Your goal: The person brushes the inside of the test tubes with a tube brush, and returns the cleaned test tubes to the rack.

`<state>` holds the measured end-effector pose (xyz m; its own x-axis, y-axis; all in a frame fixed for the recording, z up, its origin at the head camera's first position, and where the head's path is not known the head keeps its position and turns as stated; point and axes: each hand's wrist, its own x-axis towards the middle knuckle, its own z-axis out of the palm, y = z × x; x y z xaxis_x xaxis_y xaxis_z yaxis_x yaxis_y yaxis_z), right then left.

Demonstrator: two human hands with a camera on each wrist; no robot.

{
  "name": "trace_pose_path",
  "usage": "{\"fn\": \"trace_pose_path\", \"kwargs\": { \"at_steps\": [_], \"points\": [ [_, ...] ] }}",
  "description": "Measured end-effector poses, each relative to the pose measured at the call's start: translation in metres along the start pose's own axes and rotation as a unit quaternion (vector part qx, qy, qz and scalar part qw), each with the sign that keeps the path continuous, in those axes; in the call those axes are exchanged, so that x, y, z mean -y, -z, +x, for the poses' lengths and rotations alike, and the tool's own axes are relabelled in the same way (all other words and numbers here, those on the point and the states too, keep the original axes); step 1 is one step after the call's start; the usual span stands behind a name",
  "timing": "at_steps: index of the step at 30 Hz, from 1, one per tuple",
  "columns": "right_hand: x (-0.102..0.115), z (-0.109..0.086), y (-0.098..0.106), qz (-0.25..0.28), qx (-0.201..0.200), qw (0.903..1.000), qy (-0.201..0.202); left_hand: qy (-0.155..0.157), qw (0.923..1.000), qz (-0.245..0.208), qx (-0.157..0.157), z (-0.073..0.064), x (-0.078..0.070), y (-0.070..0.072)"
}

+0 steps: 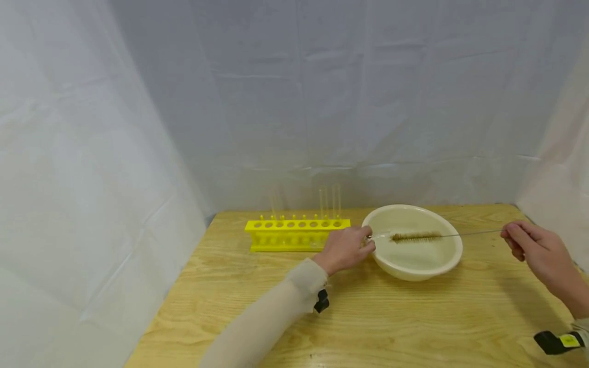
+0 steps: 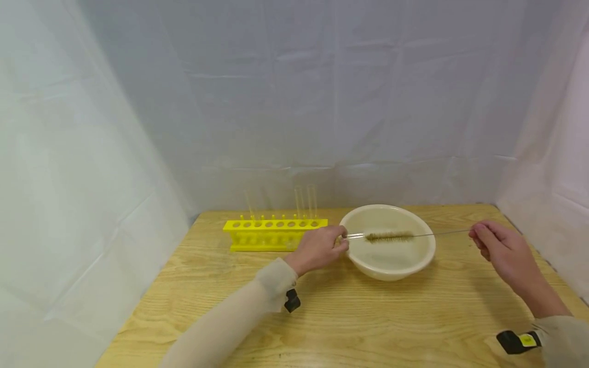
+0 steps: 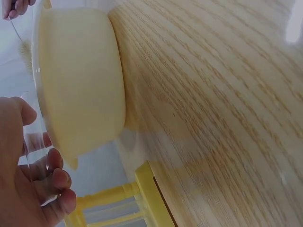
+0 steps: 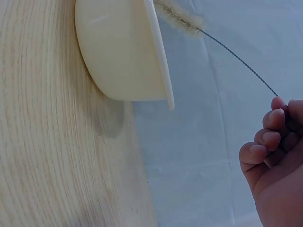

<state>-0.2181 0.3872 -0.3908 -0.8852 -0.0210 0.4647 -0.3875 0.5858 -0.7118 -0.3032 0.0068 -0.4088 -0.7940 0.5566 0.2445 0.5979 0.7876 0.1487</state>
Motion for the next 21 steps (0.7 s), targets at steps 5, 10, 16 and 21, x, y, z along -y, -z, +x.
{"fn": "trace_pose_path", "kwargs": {
  "at_steps": [5,10,16,21],
  "points": [
    [-0.008,0.0,-0.003,0.026,-0.006,0.9996,0.0,-0.005,0.9998,0.019,-0.01,0.002,0.003,-0.007],
    [-0.011,-0.001,-0.001,0.047,-0.01,0.9988,-0.002,-0.009,0.9995,0.025,-0.018,0.004,0.003,-0.008],
    [-0.012,-0.001,0.002,0.061,-0.017,0.998,-0.01,-0.007,0.9993,0.031,-0.017,0.006,0.002,-0.009],
    [-0.012,-0.001,0.003,0.058,-0.019,0.998,-0.014,-0.002,0.9994,0.031,-0.015,0.007,0.002,-0.011]
  ]
}}
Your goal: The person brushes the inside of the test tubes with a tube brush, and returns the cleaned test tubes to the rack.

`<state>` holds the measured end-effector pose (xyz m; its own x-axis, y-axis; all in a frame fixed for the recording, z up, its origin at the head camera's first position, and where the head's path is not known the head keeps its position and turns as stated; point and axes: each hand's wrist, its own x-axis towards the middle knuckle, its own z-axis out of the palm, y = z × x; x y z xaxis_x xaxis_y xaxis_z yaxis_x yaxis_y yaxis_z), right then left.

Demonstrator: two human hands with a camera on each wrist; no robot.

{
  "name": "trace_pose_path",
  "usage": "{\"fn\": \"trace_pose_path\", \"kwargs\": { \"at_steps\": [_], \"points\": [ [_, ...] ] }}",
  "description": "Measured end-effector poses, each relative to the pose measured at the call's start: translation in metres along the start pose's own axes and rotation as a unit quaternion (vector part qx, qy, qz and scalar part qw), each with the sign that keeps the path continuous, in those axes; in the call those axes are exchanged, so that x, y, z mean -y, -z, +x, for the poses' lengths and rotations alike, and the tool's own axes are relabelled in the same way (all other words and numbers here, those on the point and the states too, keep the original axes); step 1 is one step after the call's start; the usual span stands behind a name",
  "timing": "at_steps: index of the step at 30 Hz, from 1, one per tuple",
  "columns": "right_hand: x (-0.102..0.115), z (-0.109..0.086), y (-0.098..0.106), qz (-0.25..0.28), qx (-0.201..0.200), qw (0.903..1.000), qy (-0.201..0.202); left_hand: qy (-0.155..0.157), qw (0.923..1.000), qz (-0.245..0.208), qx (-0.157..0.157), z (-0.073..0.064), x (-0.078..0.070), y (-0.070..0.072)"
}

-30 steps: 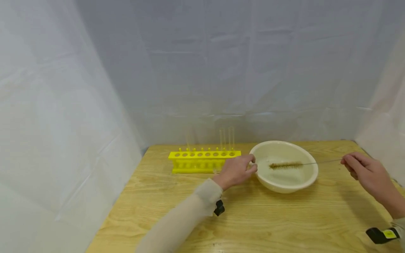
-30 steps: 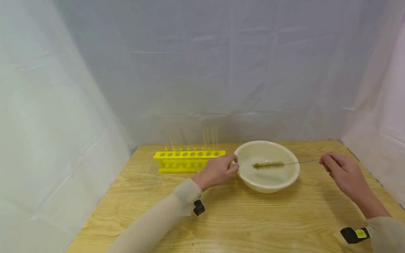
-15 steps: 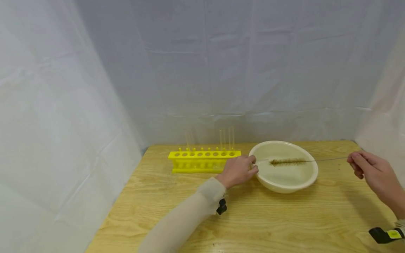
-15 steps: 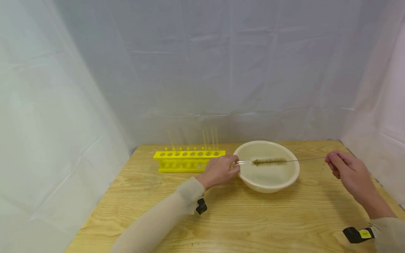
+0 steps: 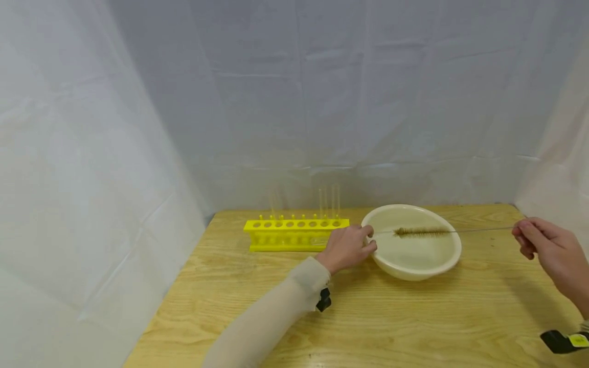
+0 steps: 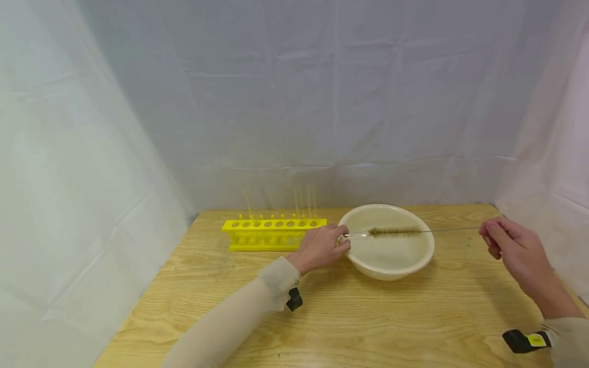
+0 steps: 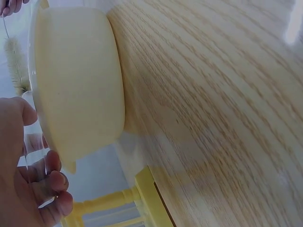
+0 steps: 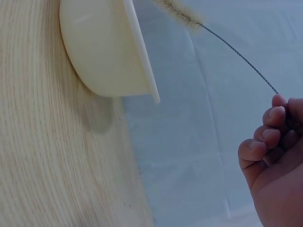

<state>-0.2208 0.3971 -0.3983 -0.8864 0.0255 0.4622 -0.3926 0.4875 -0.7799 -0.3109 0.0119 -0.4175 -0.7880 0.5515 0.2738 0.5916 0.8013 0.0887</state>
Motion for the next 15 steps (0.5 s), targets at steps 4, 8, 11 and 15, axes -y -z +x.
{"fn": "trace_pose_path", "kwargs": {
  "at_steps": [4,8,11,15],
  "points": [
    [-0.0004,0.0006,-0.002,0.012,0.011,0.9999,0.003,0.003,1.0,-0.002,-0.002,-0.0004,0.0005,-0.0001],
    [-0.0009,0.0006,-0.0037,0.032,0.017,0.9993,0.005,0.0,1.0,-0.001,-0.002,-0.0002,-0.0006,0.0012],
    [-0.0022,0.0005,-0.0043,0.072,0.022,0.9971,0.006,-0.004,1.0,0.0,-0.005,0.0004,-0.0015,0.0022],
    [-0.0022,0.0,-0.0056,0.164,0.029,0.986,0.004,-0.018,0.9996,-0.001,-0.02,0.0014,-0.0021,0.0026]
  ]
}}
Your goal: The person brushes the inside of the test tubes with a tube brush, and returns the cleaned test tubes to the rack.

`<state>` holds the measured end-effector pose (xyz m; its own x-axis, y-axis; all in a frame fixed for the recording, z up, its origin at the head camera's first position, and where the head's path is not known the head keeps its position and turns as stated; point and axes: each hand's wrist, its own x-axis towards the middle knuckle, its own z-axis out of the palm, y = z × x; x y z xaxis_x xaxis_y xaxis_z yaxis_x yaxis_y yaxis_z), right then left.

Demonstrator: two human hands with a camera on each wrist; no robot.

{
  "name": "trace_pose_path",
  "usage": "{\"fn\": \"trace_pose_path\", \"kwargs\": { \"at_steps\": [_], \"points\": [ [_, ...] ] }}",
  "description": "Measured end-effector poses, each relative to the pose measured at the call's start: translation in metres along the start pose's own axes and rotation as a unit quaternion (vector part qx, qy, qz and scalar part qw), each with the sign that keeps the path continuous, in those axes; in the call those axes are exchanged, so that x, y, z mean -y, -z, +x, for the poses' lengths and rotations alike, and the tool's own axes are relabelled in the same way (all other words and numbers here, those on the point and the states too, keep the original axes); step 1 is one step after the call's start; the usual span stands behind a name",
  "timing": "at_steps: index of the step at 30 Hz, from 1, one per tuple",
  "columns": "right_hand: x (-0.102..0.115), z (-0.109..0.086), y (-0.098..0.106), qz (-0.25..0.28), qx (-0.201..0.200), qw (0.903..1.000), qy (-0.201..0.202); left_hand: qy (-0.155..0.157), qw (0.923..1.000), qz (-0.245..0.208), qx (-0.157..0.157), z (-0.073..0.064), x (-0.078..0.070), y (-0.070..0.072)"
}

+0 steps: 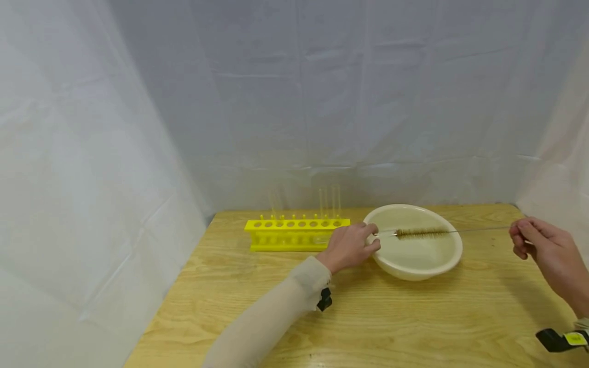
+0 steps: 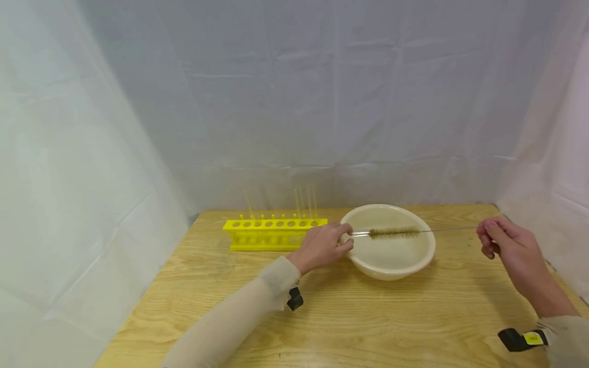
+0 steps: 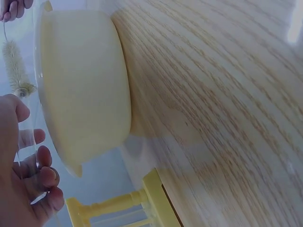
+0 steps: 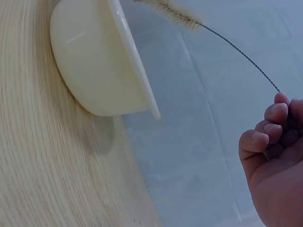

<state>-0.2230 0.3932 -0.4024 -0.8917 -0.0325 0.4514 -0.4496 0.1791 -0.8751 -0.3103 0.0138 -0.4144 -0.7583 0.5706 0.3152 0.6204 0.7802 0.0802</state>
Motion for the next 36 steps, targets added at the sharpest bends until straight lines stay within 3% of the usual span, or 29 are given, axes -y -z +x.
{"fn": "trace_pose_path", "kwargs": {
  "at_steps": [4,9,12,19,24,30,36],
  "points": [
    [0.002,0.0,0.0,0.058,0.008,0.9982,-0.005,-0.018,0.9998,-0.002,-0.012,0.001,-0.001,0.0],
    [-0.001,0.0,0.001,0.079,0.025,0.9965,-0.006,-0.03,0.9995,-0.005,-0.013,0.001,-0.002,0.002],
    [-0.004,0.001,0.0,0.06,0.035,0.9975,-0.014,-0.043,0.999,-0.006,-0.013,0.001,-0.004,0.003],
    [-0.007,0.005,-0.014,-0.073,0.027,0.9967,-0.022,-0.084,0.9964,0.004,-0.007,0.003,-0.015,0.006],
    [-0.003,0.009,-0.024,-0.095,0.034,0.9947,-0.019,-0.084,0.9964,0.009,-0.008,0.003,-0.019,0.005],
    [-0.003,0.012,-0.033,-0.056,0.054,0.9968,-0.018,-0.088,0.9958,0.021,-0.007,0.003,-0.021,0.005],
    [-0.003,0.013,-0.045,-0.085,0.067,0.994,-0.015,-0.086,0.9961,0.023,0.0,0.003,-0.021,0.005]
  ]
}}
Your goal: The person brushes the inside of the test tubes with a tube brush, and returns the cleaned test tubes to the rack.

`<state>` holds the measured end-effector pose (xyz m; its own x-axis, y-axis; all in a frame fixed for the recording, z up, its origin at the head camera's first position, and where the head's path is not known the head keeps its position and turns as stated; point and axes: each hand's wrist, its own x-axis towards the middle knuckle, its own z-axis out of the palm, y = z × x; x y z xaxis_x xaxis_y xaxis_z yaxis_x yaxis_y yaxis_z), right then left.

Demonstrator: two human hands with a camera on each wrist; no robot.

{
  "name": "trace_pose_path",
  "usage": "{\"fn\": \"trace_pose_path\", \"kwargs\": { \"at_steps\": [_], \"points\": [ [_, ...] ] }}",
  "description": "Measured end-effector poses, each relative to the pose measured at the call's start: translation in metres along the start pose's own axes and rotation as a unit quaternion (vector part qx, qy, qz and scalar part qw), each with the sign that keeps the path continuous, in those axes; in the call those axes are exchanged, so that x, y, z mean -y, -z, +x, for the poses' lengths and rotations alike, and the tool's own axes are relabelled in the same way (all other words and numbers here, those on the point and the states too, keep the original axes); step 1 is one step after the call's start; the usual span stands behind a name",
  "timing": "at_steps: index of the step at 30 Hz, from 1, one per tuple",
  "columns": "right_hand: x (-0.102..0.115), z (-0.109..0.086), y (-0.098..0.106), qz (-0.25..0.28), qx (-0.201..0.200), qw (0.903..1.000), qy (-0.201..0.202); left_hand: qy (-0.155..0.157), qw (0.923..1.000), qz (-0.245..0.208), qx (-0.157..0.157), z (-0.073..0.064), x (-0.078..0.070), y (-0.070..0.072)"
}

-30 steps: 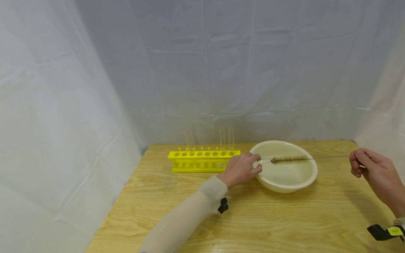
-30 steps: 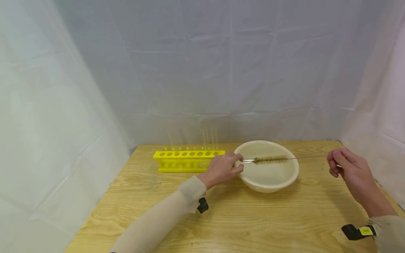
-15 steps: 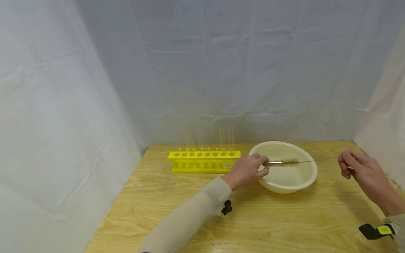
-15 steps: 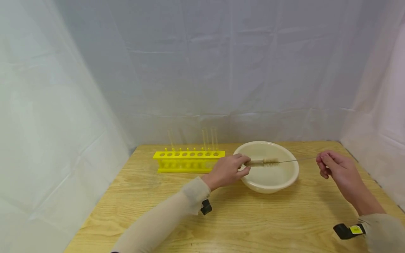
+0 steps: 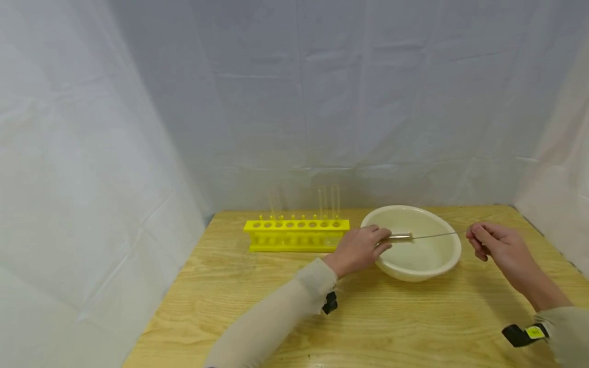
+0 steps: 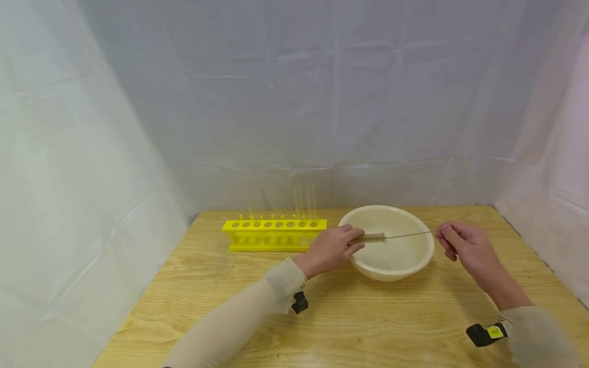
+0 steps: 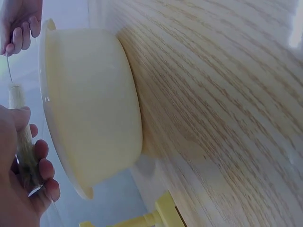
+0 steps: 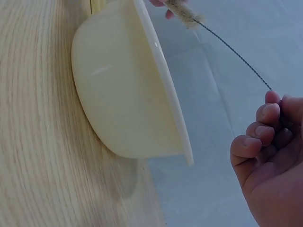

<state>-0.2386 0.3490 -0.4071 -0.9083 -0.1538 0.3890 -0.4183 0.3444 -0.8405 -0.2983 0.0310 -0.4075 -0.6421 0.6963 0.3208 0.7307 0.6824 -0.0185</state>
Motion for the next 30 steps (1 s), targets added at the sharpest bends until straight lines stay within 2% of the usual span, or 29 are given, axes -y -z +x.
{"fn": "trace_pose_path", "kwargs": {
  "at_steps": [3,7,11,18,22,25,27,30],
  "points": [
    [0.004,0.003,-0.013,-0.014,0.016,0.9997,-0.015,-0.006,0.9999,0.011,-0.005,0.002,-0.003,0.001],
    [0.011,0.01,-0.04,-0.017,0.063,0.9972,-0.038,-0.026,0.9994,0.019,-0.015,0.005,-0.011,0.003],
    [0.015,0.013,-0.056,-0.013,0.073,0.9964,-0.041,-0.026,0.999,0.022,-0.029,0.007,-0.016,0.003],
    [0.014,0.006,-0.049,-0.044,0.047,0.9974,-0.033,-0.037,0.9972,0.036,-0.055,0.006,-0.018,0.002],
    [0.015,0.002,-0.045,-0.091,0.016,0.9956,-0.014,-0.036,0.9974,0.031,-0.054,0.006,-0.018,0.003],
    [0.017,0.002,-0.046,-0.115,0.006,0.9933,-0.006,-0.038,0.9973,0.031,-0.055,0.005,-0.019,0.004],
    [0.02,0.003,-0.047,-0.103,0.009,0.9944,-0.023,-0.045,0.9963,0.036,-0.063,0.005,-0.019,0.002],
    [0.023,0.005,-0.047,-0.041,0.023,0.9961,-0.075,-0.064,0.993,0.052,-0.085,0.004,-0.019,-0.002]
  ]
}}
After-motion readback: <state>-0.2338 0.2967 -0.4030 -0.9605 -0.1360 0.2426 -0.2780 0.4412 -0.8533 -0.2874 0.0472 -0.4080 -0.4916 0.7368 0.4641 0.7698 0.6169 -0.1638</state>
